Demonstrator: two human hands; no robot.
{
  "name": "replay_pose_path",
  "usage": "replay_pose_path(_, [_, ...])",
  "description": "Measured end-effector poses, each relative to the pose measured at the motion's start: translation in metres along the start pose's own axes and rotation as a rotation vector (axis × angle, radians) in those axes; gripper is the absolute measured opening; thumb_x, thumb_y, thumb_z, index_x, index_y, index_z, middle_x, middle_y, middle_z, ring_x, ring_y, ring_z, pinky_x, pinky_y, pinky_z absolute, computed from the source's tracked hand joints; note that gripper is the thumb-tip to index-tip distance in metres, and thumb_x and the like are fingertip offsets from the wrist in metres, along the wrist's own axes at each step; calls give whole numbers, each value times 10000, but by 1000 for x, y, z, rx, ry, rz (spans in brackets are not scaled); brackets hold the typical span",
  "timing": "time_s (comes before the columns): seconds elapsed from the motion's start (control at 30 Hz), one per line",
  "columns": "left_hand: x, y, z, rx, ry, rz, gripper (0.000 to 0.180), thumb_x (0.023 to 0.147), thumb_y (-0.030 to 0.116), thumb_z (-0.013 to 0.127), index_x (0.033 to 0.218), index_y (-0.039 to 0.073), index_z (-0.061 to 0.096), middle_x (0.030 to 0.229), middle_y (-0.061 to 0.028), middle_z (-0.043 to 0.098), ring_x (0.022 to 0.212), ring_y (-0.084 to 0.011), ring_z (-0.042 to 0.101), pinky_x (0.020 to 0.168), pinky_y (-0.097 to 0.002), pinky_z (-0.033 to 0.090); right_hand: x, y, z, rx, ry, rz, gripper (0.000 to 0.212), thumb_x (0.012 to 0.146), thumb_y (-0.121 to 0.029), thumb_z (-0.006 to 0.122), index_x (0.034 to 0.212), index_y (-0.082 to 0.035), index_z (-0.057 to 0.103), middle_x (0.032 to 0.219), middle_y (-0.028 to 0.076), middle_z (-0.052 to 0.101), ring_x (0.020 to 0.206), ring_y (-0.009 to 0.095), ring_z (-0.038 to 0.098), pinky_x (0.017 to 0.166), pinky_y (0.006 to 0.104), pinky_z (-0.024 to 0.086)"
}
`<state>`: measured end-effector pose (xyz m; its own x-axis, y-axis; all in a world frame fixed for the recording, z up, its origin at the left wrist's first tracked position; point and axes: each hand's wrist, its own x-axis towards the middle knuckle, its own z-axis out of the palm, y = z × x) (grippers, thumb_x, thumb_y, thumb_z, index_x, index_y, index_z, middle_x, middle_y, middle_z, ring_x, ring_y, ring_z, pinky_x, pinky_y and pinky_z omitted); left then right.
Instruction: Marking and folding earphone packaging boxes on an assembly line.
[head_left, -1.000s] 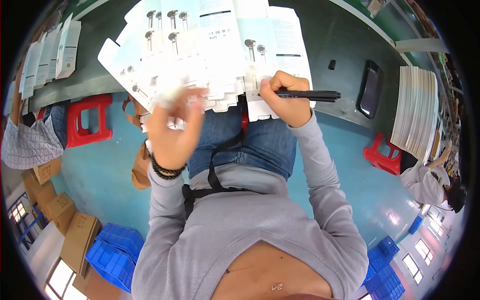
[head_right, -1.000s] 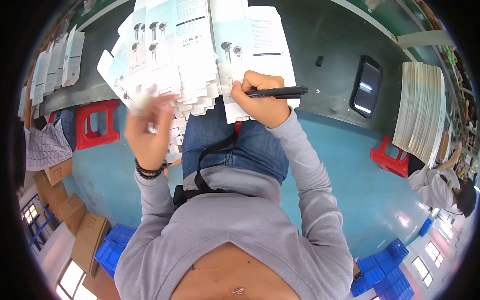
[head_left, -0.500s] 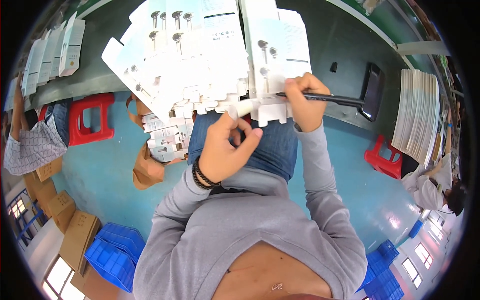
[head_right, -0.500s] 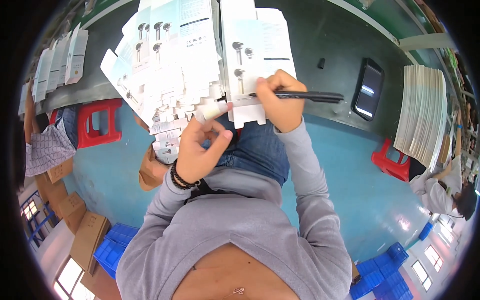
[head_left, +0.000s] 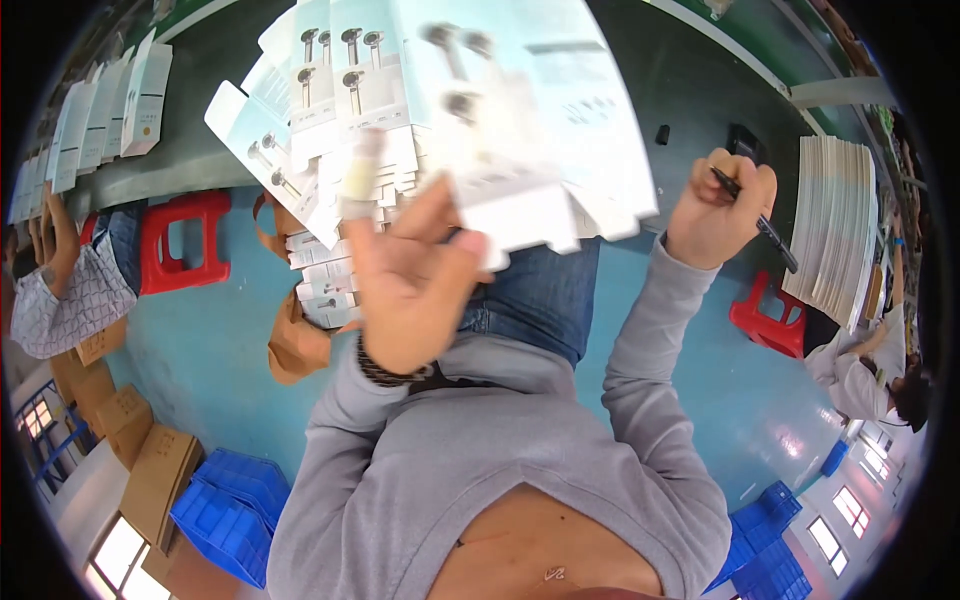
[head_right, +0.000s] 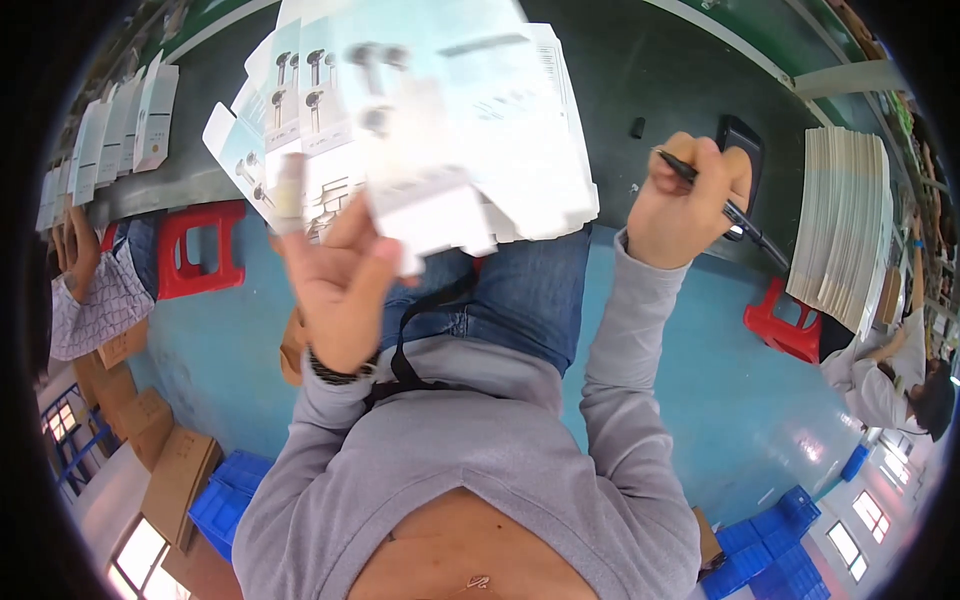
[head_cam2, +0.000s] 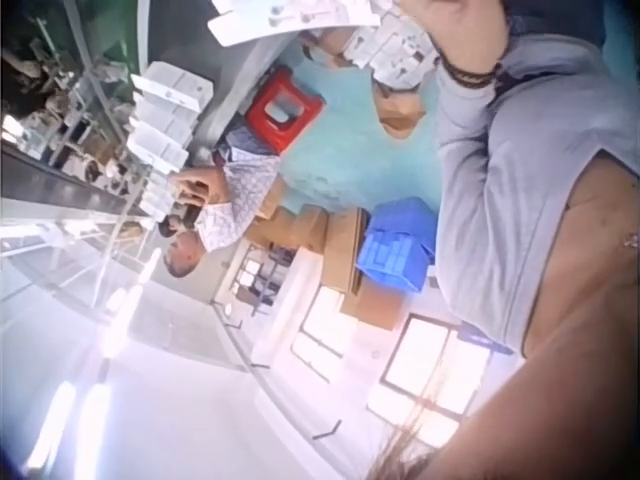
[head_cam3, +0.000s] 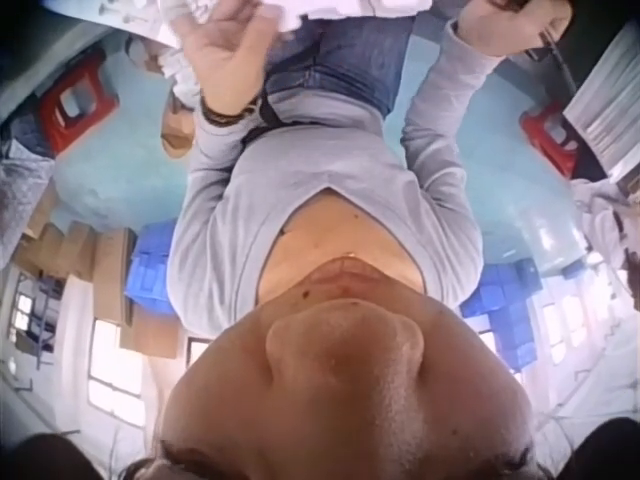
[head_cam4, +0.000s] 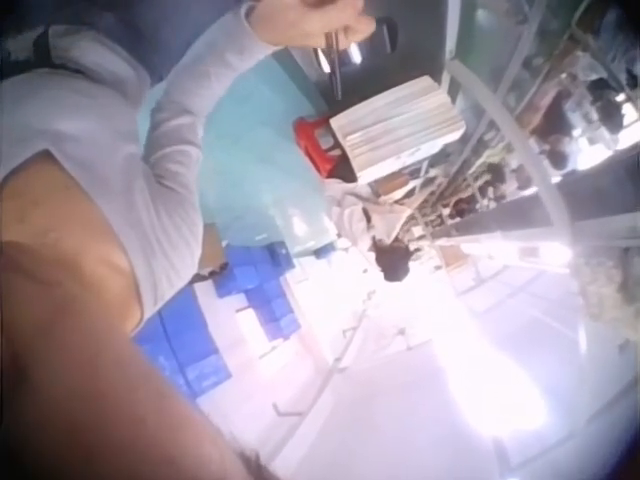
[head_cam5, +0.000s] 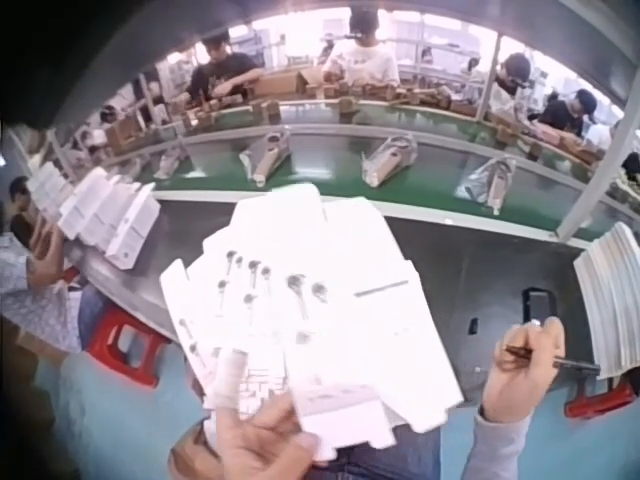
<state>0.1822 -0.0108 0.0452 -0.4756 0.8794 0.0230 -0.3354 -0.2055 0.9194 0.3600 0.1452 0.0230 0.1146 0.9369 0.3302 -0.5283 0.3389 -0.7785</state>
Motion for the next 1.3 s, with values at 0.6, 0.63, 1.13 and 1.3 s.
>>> replay_pose_path(0.6, [3,0,-51,491,-51,93,340,798,-7,563,1135,4,518,788,-58,649,567,-36,484,505,-173,363,-58,56,33,-783,-629,142,283,746,-52,633,554,-32,426,469,-18,420,456,29,342,414,213,278])
replay_pose_path(0.63, [1,-7,-50,563,-162,40,310,785,36,600,1091,9,552,744,-33,637,508,-29,429,473,-177,333,-58,56,34,-792,-634,137,285,746,-54,635,554,-31,425,467,-17,418,456,29,342,413,214,280])
replay_pose_path(1.13, [-15,-32,-8,459,-276,-118,725,783,-42,576,1354,-10,130,1207,-206,451,808,-101,552,527,-172,424,-51,46,12,-319,-246,296,275,793,-15,527,600,-68,340,511,58,479,458,71,381,439,229,312])
replay_pose_path(1.3, [-1,-45,16,58,-154,-184,765,770,-91,561,1371,38,106,1164,-184,415,935,-178,555,609,-198,493,-49,39,4,39,-199,369,272,830,-35,468,644,-100,281,488,31,352,468,94,309,436,234,247])
